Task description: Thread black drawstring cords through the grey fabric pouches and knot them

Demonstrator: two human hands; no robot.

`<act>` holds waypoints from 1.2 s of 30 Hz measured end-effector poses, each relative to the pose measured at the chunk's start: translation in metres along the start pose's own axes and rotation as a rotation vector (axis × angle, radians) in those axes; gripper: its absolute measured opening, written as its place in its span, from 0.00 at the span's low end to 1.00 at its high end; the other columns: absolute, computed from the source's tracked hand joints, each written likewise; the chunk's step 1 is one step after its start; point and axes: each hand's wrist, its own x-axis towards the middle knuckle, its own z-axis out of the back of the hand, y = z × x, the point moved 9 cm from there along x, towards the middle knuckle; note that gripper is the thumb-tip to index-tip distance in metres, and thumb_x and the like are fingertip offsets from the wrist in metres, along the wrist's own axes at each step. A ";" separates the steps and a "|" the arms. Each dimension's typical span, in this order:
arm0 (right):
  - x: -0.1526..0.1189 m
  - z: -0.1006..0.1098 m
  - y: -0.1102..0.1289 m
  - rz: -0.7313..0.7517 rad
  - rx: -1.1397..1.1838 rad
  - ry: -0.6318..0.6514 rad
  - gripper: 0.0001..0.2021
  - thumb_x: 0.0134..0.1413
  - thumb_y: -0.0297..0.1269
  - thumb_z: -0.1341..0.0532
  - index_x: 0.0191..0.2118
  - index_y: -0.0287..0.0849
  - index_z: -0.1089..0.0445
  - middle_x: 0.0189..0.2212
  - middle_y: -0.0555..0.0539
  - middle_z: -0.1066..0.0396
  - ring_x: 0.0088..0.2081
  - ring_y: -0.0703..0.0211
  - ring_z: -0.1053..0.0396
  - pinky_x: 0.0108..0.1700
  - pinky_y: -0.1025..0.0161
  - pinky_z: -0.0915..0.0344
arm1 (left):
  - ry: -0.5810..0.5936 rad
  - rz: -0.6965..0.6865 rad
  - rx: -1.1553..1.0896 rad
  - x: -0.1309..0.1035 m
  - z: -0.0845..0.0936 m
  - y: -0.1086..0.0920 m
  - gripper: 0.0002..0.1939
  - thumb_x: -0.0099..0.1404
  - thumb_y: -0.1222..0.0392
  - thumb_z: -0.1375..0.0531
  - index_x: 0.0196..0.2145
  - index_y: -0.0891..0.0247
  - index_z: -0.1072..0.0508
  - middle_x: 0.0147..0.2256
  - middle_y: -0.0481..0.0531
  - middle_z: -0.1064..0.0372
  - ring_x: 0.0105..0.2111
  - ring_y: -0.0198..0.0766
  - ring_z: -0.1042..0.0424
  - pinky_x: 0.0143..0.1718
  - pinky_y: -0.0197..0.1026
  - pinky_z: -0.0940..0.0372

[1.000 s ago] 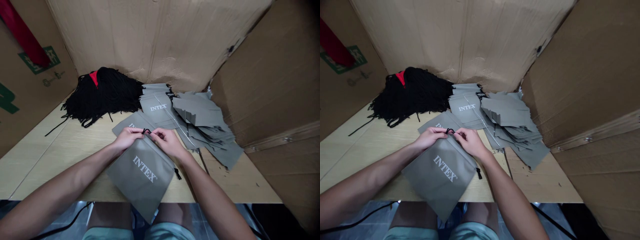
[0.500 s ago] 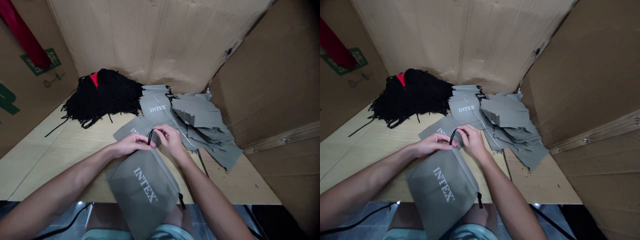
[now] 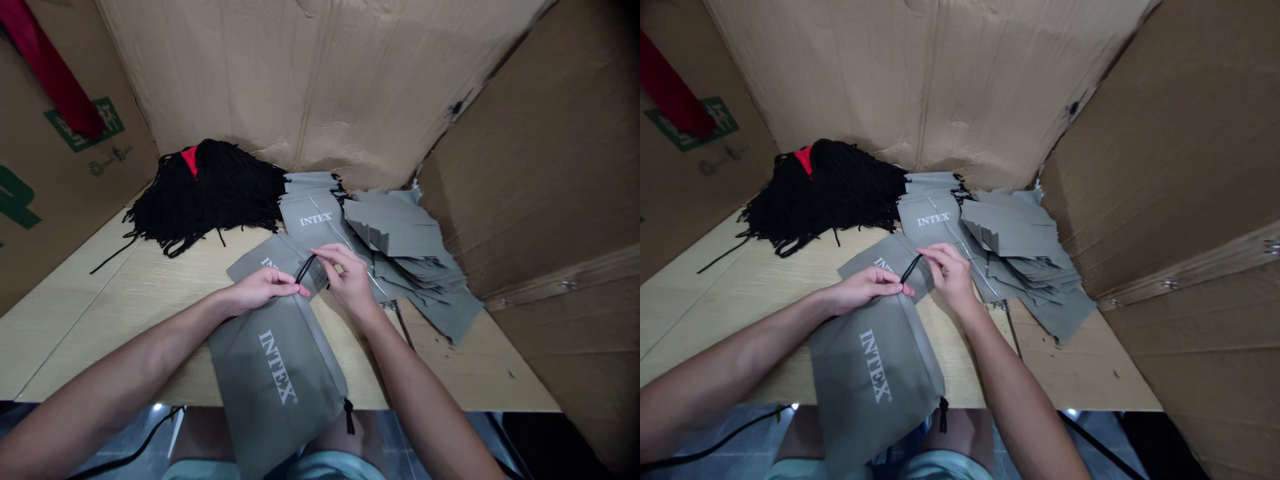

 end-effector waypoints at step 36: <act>-0.007 -0.028 0.015 0.001 -0.051 0.285 0.11 0.62 0.34 0.43 0.40 0.43 0.23 0.34 0.45 0.26 0.33 0.60 0.28 0.39 0.62 0.32 | -0.324 -0.188 -0.085 0.000 0.020 -0.015 0.12 0.57 0.53 0.34 0.37 0.60 0.19 0.51 0.54 0.27 0.53 0.46 0.33 0.59 0.46 0.44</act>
